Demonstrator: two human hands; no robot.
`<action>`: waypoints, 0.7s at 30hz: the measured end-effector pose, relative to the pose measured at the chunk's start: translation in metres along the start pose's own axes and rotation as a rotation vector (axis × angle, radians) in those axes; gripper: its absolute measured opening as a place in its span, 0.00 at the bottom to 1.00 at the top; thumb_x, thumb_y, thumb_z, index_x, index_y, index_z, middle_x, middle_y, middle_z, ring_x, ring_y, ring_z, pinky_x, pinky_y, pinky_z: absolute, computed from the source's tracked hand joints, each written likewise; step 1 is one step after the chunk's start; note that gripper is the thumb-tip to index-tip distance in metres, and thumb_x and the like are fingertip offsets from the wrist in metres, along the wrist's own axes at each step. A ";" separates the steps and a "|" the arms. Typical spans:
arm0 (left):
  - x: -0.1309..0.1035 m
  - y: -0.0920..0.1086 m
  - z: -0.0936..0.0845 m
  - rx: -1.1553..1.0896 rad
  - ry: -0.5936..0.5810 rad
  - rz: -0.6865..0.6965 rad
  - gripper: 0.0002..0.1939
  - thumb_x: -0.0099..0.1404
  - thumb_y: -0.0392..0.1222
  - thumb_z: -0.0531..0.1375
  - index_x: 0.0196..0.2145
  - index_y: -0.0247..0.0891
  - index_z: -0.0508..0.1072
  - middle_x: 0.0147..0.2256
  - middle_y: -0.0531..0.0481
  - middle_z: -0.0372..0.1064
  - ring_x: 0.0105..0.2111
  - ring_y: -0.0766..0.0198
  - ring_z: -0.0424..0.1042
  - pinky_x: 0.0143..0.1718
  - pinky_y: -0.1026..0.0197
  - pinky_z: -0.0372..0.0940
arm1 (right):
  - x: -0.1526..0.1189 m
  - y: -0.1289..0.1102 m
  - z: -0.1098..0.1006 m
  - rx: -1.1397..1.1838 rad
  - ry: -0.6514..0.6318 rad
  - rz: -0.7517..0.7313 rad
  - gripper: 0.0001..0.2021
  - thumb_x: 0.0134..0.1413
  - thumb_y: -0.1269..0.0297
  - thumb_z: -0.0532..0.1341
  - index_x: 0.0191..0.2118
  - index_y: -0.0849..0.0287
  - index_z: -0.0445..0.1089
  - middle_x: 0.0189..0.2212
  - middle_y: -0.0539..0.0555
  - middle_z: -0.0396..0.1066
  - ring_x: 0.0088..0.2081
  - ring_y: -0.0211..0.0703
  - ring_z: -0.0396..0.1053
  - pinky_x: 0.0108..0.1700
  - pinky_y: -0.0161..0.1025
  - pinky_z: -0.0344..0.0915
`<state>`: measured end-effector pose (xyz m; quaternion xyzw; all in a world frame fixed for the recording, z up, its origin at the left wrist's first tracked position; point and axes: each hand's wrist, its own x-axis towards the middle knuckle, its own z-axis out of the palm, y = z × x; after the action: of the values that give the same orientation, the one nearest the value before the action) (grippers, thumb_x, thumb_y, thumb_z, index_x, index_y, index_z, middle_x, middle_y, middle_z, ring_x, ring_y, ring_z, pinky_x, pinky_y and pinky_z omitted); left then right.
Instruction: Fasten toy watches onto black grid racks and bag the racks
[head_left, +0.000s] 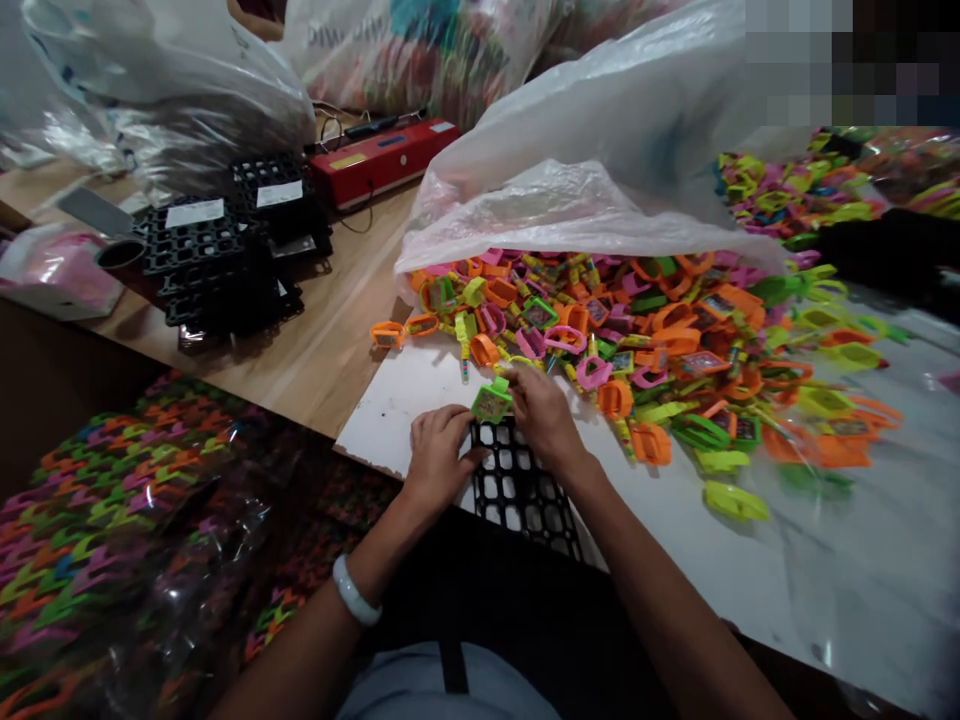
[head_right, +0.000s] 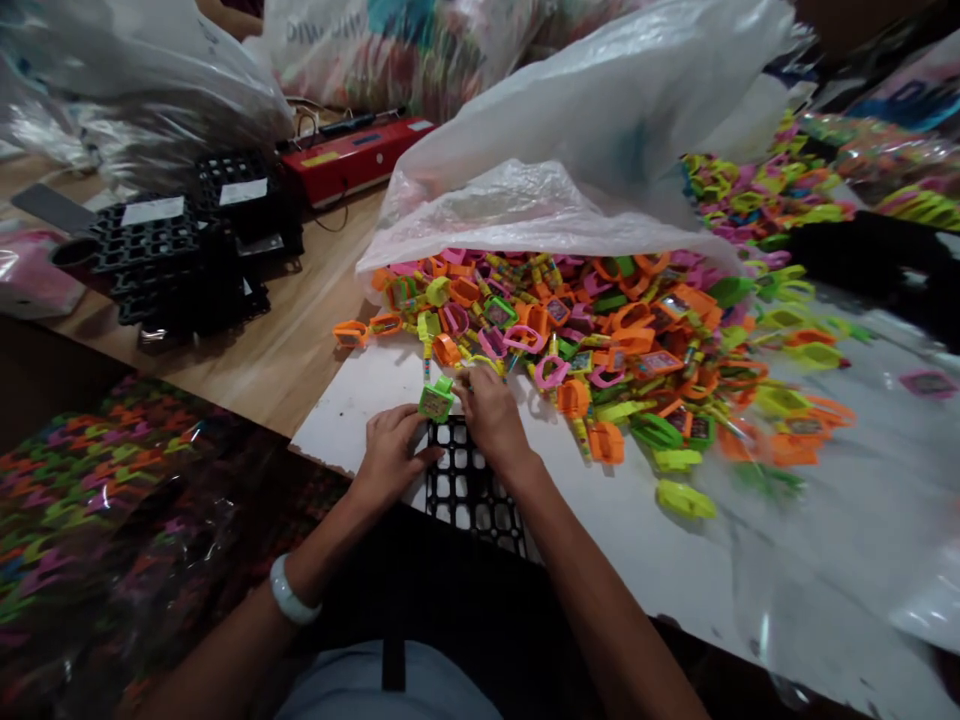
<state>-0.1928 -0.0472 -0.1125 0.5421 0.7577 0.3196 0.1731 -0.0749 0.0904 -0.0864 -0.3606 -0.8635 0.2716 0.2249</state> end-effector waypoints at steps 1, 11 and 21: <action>0.000 0.000 0.000 0.001 0.002 -0.001 0.20 0.59 0.40 0.69 0.49 0.42 0.72 0.53 0.46 0.71 0.55 0.54 0.67 0.57 0.48 0.56 | 0.007 -0.004 0.001 -0.137 0.021 0.034 0.08 0.59 0.70 0.56 0.42 0.61 0.70 0.44 0.64 0.73 0.44 0.52 0.72 0.43 0.44 0.68; 0.002 0.002 -0.005 -0.029 0.031 -0.017 0.22 0.60 0.41 0.68 0.51 0.44 0.70 0.52 0.46 0.71 0.54 0.53 0.68 0.55 0.48 0.58 | -0.004 0.005 -0.019 0.104 -0.088 0.287 0.10 0.57 0.56 0.60 0.34 0.58 0.68 0.27 0.55 0.74 0.30 0.46 0.72 0.33 0.40 0.66; 0.018 0.007 0.000 -0.023 0.000 -0.044 0.07 0.63 0.38 0.66 0.39 0.42 0.74 0.43 0.49 0.74 0.47 0.57 0.70 0.50 0.51 0.58 | -0.022 0.004 0.006 0.749 -0.150 0.368 0.13 0.47 0.51 0.63 0.32 0.55 0.68 0.22 0.50 0.73 0.22 0.42 0.68 0.27 0.39 0.68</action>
<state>-0.1940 -0.0290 -0.1061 0.5232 0.7658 0.3242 0.1864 -0.0628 0.0748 -0.0975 -0.3814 -0.6403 0.6277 0.2245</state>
